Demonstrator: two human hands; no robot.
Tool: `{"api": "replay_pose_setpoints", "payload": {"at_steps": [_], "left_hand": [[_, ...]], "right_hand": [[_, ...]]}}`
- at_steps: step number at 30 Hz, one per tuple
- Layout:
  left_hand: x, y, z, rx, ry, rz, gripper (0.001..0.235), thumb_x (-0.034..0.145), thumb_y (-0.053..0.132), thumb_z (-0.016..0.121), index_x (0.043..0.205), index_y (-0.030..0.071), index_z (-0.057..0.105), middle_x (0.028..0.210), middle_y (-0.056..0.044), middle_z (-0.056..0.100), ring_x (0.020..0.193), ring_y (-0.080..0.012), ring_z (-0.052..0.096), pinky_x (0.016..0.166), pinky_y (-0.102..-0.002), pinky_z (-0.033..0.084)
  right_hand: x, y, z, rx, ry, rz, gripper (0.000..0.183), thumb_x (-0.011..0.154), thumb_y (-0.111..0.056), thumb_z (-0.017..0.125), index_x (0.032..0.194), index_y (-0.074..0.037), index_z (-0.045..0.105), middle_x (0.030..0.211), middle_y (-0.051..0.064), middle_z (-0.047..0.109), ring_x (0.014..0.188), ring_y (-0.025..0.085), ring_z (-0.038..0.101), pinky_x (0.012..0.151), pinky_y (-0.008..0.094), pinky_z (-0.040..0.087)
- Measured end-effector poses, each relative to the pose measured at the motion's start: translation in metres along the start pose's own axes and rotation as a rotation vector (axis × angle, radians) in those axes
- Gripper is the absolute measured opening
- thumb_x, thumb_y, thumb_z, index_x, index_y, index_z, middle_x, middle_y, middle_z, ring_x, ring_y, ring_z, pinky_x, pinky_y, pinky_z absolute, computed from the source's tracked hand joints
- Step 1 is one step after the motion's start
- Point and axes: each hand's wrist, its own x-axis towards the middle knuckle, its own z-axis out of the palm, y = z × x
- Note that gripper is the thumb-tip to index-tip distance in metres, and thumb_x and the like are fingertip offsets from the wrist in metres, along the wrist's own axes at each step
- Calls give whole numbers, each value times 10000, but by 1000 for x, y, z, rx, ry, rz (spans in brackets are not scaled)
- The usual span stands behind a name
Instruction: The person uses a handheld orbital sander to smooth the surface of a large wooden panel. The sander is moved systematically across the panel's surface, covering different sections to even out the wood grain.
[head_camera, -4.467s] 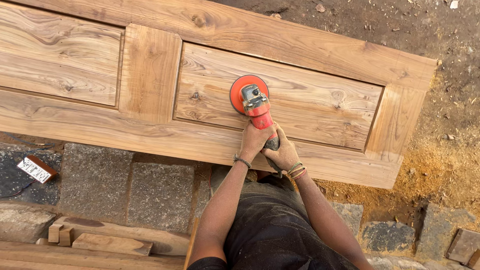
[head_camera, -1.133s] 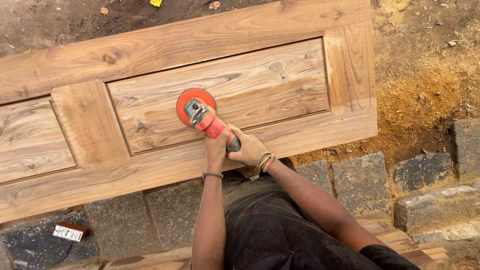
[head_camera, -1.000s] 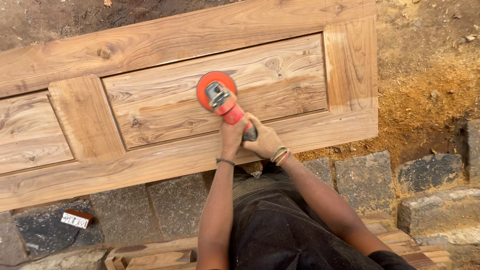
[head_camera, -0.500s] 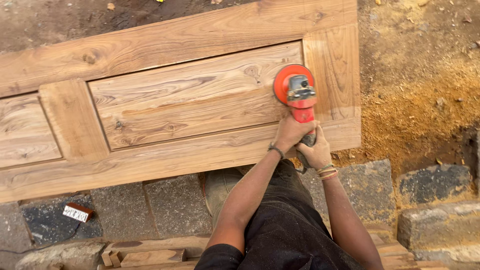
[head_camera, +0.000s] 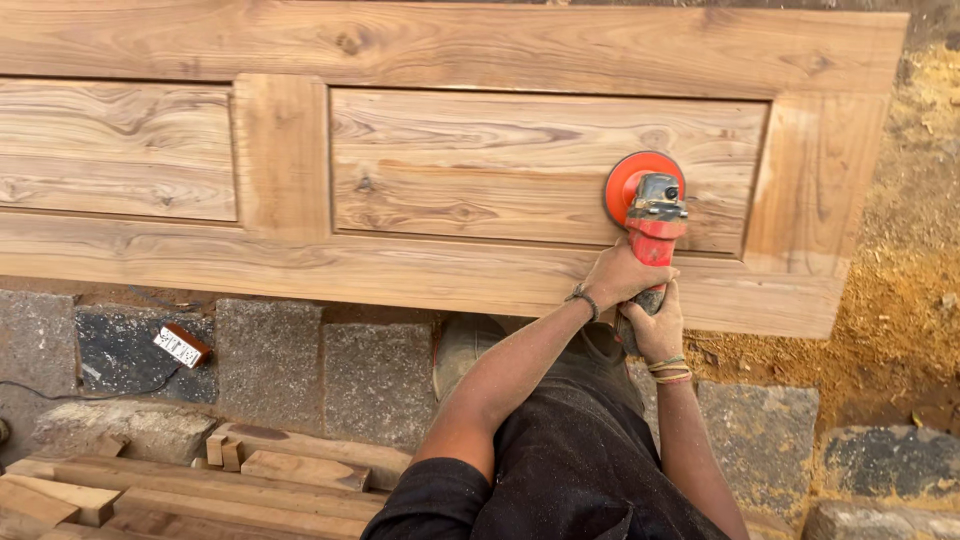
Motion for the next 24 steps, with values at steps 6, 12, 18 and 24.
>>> {"api": "replay_pose_setpoints", "payload": {"at_steps": [6,12,18,24], "left_hand": [[-44,-60,-121,-132,158,-33,650,658,494,817,1108,41,691,1022,-162,766,953,-308,759,847,-394,589],[-79,-129,-242,-321,383,-45,530,690,452,822,1037,74,688,917,-105,766,830,-245,769,758,-362,614],[-93,-161,-312,-398,626,-88,613,688,458,847,1039,-12,672,950,-165,766,876,-272,777,767,-381,613],[-94,-142,-282,-424,502,-109,676,694,494,825,1080,-43,685,981,-219,764,949,-311,769,809,-405,599]], "right_hand": [[-13,-36,118,-202,-127,-76,630,740,-274,777,1263,-29,527,998,157,723,871,263,732,761,391,585],[-10,-106,241,-329,-409,-45,793,700,-374,752,1369,-71,455,980,175,741,817,318,762,716,433,625],[-12,-154,306,-459,-519,-190,848,687,-443,779,1406,-119,466,976,179,758,849,317,766,751,417,597],[-13,-130,274,-508,-445,-235,847,698,-429,793,1392,-71,466,1004,208,755,886,339,768,760,430,596]]}}
